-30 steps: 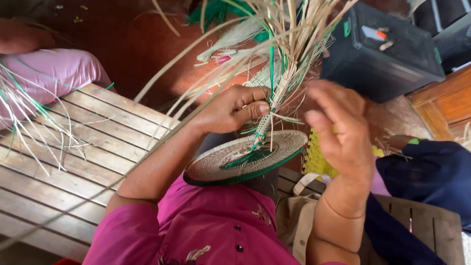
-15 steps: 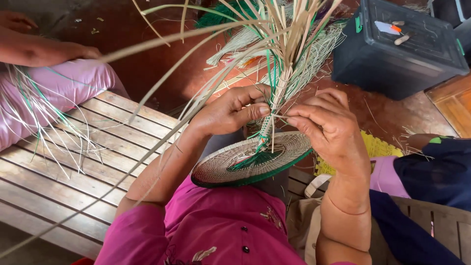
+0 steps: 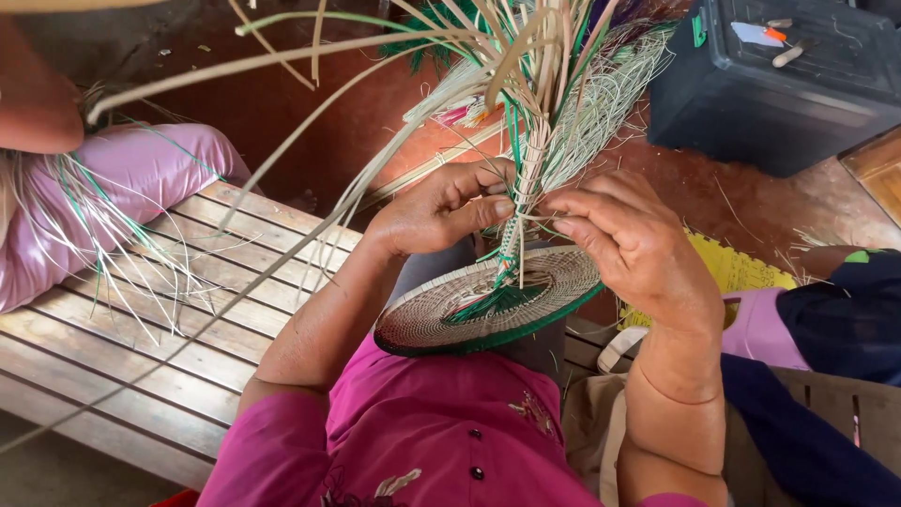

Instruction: Weaving a circular fan base using green and natural colored plant fibers.

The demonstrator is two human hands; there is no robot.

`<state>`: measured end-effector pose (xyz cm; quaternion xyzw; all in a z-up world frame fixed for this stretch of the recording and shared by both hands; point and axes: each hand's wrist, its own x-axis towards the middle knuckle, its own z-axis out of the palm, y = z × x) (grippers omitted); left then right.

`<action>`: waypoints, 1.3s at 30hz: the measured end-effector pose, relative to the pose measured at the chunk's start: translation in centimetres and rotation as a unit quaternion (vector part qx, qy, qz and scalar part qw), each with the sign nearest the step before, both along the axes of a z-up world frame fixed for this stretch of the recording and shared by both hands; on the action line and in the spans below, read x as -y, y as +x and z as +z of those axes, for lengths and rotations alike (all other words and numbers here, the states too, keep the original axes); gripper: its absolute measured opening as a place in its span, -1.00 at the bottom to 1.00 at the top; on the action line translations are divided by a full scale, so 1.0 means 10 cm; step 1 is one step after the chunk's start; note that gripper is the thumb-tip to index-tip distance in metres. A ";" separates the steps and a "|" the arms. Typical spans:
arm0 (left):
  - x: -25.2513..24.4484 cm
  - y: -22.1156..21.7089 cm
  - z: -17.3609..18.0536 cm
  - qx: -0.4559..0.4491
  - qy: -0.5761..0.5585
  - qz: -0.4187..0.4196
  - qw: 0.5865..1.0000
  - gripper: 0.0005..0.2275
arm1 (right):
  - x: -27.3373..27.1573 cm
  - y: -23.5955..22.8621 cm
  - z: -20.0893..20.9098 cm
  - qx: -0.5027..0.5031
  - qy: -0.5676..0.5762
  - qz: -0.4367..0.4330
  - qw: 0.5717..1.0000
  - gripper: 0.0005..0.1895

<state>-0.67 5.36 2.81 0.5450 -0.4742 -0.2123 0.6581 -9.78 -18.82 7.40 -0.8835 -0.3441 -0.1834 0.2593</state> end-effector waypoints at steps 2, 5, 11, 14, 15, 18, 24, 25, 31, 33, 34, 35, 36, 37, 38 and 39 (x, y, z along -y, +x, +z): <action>-0.01 -0.02 0.03 -0.003 -0.001 0.004 1.000 -0.84 | -0.03 -0.02 0.04 0.030 -0.026 0.001 0.999 -0.81; -0.02 -0.02 0.04 0.004 -0.010 -0.012 1.000 -0.86 | -0.05 0.07 0.02 0.104 -0.067 -0.031 0.992 -0.92; 0.08 -0.05 0.00 0.023 -0.107 0.012 0.994 -0.80 | -0.04 0.58 -0.35 0.193 0.045 -0.046 0.979 -0.83; 0.08 0.11 -0.08 0.080 -0.113 0.034 0.990 -0.85 | -0.14 0.39 -0.21 0.214 0.090 -0.046 0.972 -0.91; 0.08 0.18 -0.14 0.123 -0.122 0.058 0.983 -0.87 | -0.19 0.27 -0.13 0.223 0.119 -0.042 0.967 -0.89; 0.14 0.18 -0.12 0.137 -0.139 0.101 0.976 -0.89 | -0.28 0.10 -0.23 0.240 0.107 -0.017 0.965 -0.79; 0.18 0.33 -0.25 0.112 -0.103 0.105 0.983 -0.92 | -0.48 0.16 -0.45 0.267 0.133 -0.054 0.953 -0.67; 0.16 0.33 -0.27 0.112 -0.102 0.106 0.983 -0.92 | -0.51 0.16 -0.46 0.266 0.133 -0.053 0.953 -0.67; 0.13 0.33 -0.29 0.044 -0.089 0.088 0.991 -0.92 | -0.61 0.17 -0.55 0.262 0.182 -0.042 0.947 -0.72; 0.16 0.34 -0.31 0.049 -0.086 0.093 0.991 -0.89 | -0.64 0.17 -0.60 0.226 0.234 -0.057 0.944 -0.86; 0.17 0.31 -0.29 0.048 -0.088 0.094 0.991 -0.89 | -0.65 0.17 -0.63 0.226 0.233 -0.056 0.944 -0.86; 0.18 0.28 -0.26 0.045 -0.096 0.094 0.990 -0.89 | -0.65 0.17 -0.65 0.249 0.227 -0.065 0.939 -0.87; 0.19 0.26 -0.24 0.042 -0.104 0.093 0.989 -0.89 | -0.66 0.17 -0.67 0.273 0.220 -0.075 0.933 -0.88; 0.17 0.24 -0.22 0.042 -0.105 0.093 0.989 -0.89 | -0.63 0.18 -0.69 0.274 0.219 -0.074 0.934 -0.88; 0.15 0.22 -0.20 0.049 -0.101 0.100 0.989 -0.87 | -0.61 0.18 -0.71 0.292 0.198 -0.077 0.932 -0.85; 0.13 0.20 -0.18 0.056 -0.096 0.107 0.988 -0.85 | -0.58 0.18 -0.73 0.310 0.178 -0.079 0.931 -0.83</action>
